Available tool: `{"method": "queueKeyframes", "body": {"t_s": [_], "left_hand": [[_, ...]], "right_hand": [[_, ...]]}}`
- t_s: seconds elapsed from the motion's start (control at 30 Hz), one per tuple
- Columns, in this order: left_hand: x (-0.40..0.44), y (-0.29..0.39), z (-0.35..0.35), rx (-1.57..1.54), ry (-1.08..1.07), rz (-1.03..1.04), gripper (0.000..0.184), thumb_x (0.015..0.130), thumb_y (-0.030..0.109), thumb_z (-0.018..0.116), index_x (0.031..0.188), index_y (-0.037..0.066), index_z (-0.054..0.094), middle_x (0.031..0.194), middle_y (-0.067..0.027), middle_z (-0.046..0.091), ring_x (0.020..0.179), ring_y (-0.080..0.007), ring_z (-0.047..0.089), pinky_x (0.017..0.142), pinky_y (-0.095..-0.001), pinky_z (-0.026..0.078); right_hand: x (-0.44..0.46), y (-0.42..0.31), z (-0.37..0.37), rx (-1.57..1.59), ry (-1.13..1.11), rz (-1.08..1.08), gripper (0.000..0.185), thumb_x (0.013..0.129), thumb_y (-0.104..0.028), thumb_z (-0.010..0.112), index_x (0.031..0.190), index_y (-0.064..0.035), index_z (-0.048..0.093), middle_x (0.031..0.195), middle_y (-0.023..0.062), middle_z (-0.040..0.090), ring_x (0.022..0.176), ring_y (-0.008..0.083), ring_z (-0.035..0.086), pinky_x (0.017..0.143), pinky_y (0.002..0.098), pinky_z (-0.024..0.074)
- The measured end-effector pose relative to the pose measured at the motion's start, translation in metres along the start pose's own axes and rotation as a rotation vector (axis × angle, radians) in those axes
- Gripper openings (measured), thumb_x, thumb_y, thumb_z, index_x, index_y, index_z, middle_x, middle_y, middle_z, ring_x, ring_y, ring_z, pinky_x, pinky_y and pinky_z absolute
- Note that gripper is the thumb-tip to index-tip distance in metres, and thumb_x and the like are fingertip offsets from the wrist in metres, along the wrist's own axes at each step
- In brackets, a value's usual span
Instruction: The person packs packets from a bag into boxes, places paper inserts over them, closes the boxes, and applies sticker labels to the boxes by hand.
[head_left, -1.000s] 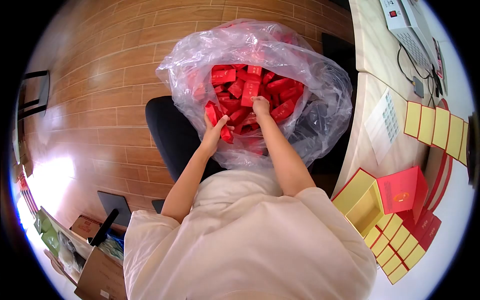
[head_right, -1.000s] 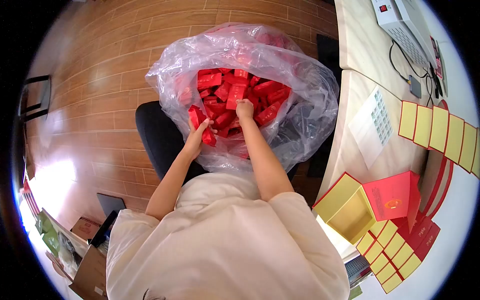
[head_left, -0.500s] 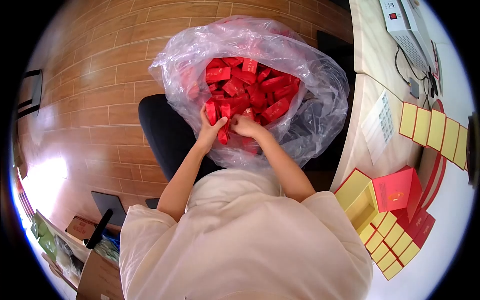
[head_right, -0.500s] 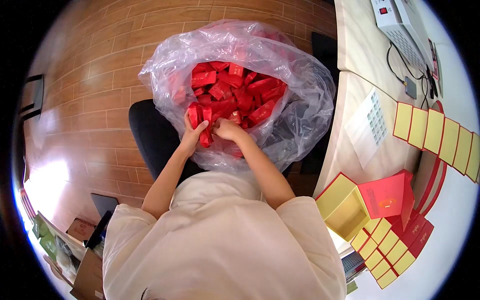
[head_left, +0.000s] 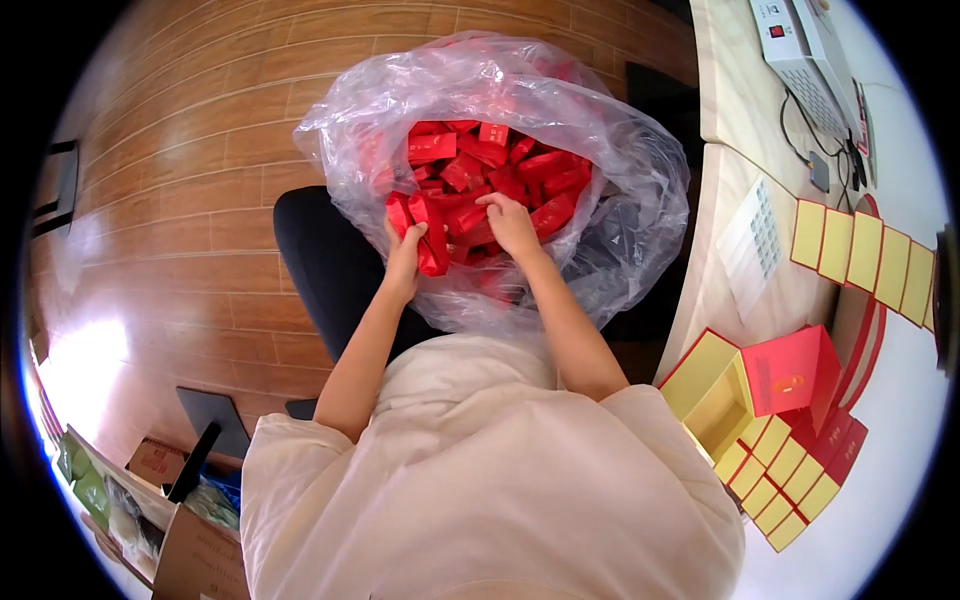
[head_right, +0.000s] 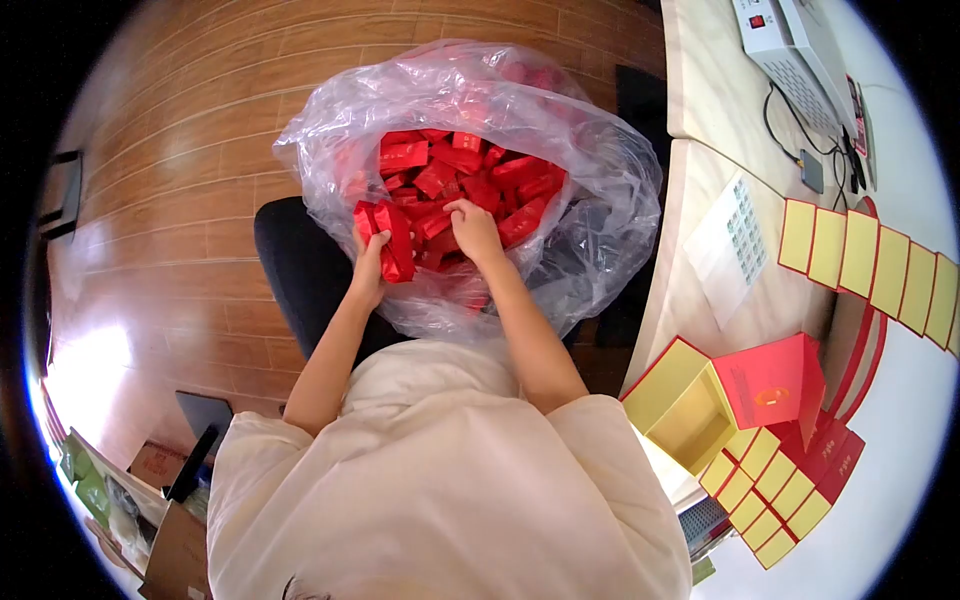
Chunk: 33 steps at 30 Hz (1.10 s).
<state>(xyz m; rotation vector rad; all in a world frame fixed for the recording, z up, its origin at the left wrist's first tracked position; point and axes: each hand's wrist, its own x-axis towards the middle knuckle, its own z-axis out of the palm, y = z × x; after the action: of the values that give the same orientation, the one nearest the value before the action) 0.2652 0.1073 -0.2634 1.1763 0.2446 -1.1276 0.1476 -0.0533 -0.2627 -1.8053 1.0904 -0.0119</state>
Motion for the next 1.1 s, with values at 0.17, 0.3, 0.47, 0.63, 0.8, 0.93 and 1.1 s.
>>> {"method": "queueKeyframes", "body": {"t_s": [0.17, 0.3, 0.47, 0.63, 0.8, 0.93, 1.1], "left_hand": [[-0.015, 0.018, 0.013, -0.022, -0.069, -0.032, 0.050, 0.092, 0.020, 0.047, 0.135, 0.019, 0.021, 0.110, -0.0190, 0.060, 0.089, -0.0294, 0.065, 0.071, -0.0443, 0.056], [-0.017, 0.013, 0.017, 0.173, -0.163, 0.109, 0.068, 0.089, 0.016, 0.057, 0.141, 0.015, 0.014, 0.122, -0.0187, 0.048, 0.108, -0.0281, 0.055, 0.089, -0.0399, 0.048], [-0.047, 0.027, 0.058, 0.667, -0.378, 0.399, 0.079, 0.086, 0.017, 0.066, 0.144, 0.012, 0.013, 0.137, -0.0174, 0.035, 0.126, -0.0244, 0.040, 0.106, -0.0372, 0.033], [-0.082, 0.040, 0.076, 0.431, -0.517, 0.172, 0.080, 0.090, 0.019, 0.063, 0.146, 0.012, 0.005, 0.141, -0.0159, 0.030, 0.131, -0.0239, 0.034, 0.108, -0.0373, 0.029], [-0.119, 0.037, 0.069, 0.553, -0.634, 0.012, 0.076, 0.094, 0.029, 0.059, 0.143, 0.012, 0.004, 0.139, -0.0155, 0.032, 0.130, -0.0225, 0.033, 0.108, -0.0361, 0.027], [-0.132, 0.020, 0.037, 0.672, -0.650, -0.114, 0.070, 0.095, 0.032, 0.057, 0.140, 0.008, 0.009, 0.135, -0.0154, 0.034, 0.127, -0.0213, 0.034, 0.106, -0.0345, 0.029], [-0.159, 0.045, 0.103, 0.782, -0.814, 0.209, 0.064, 0.095, 0.023, 0.055, 0.141, 0.008, 0.013, 0.132, -0.0155, 0.039, 0.124, -0.0231, 0.041, 0.106, -0.0349, 0.031]], "right_hand": [[-0.017, -0.011, -0.042, 0.450, 0.028, -0.122, 0.024, 0.089, -0.009, 0.045, 0.097, -0.0003, 0.066, 0.098, 0.0096, 0.067, 0.096, 0.0174, 0.059, 0.089, 0.0272, 0.0417], [-0.042, -0.036, -0.058, 0.360, -0.025, -0.175, 0.032, 0.091, -0.010, 0.043, 0.118, -0.0065, 0.059, 0.098, 0.0123, 0.066, 0.092, 0.0242, 0.063, 0.084, 0.0326, 0.0465], [-0.088, -0.095, -0.058, -0.094, -0.010, -0.068, 0.063, 0.095, -0.021, 0.047, 0.150, -0.0151, 0.015, 0.084, 0.0302, 0.061, 0.078, 0.0440, 0.062, 0.074, 0.0474, 0.0474], [-0.099, -0.066, -0.065, 0.257, 0.250, -0.417, 0.069, 0.095, -0.032, 0.053, 0.150, -0.0129, 0.016, 0.083, 0.0153, 0.065, 0.060, 0.0278, 0.062, 0.059, 0.0434, 0.0491], [-0.151, -0.068, -0.092, 0.639, -0.357, 0.171, 0.056, 0.094, -0.039, 0.056, 0.142, -0.0136, 0.042, 0.090, 0.0017, 0.060, 0.057, 0.0063, 0.053, 0.047, 0.0206, 0.0419], [-0.195, -0.052, -0.068, 0.718, -0.354, 0.293, 0.054, 0.093, -0.038, 0.057, 0.141, -0.0158, 0.044, 0.087, -0.0003, 0.061, 0.060, 0.0045, 0.050, 0.049, 0.0202, 0.0412], [-0.229, -0.085, -0.111, 0.789, -0.053, 0.148, 0.052, 0.092, -0.035, 0.062, 0.137, -0.0129, 0.049, 0.086, 0.0040, 0.063, 0.060, 0.0050, 0.048, 0.052, 0.0216, 0.0406]]}}
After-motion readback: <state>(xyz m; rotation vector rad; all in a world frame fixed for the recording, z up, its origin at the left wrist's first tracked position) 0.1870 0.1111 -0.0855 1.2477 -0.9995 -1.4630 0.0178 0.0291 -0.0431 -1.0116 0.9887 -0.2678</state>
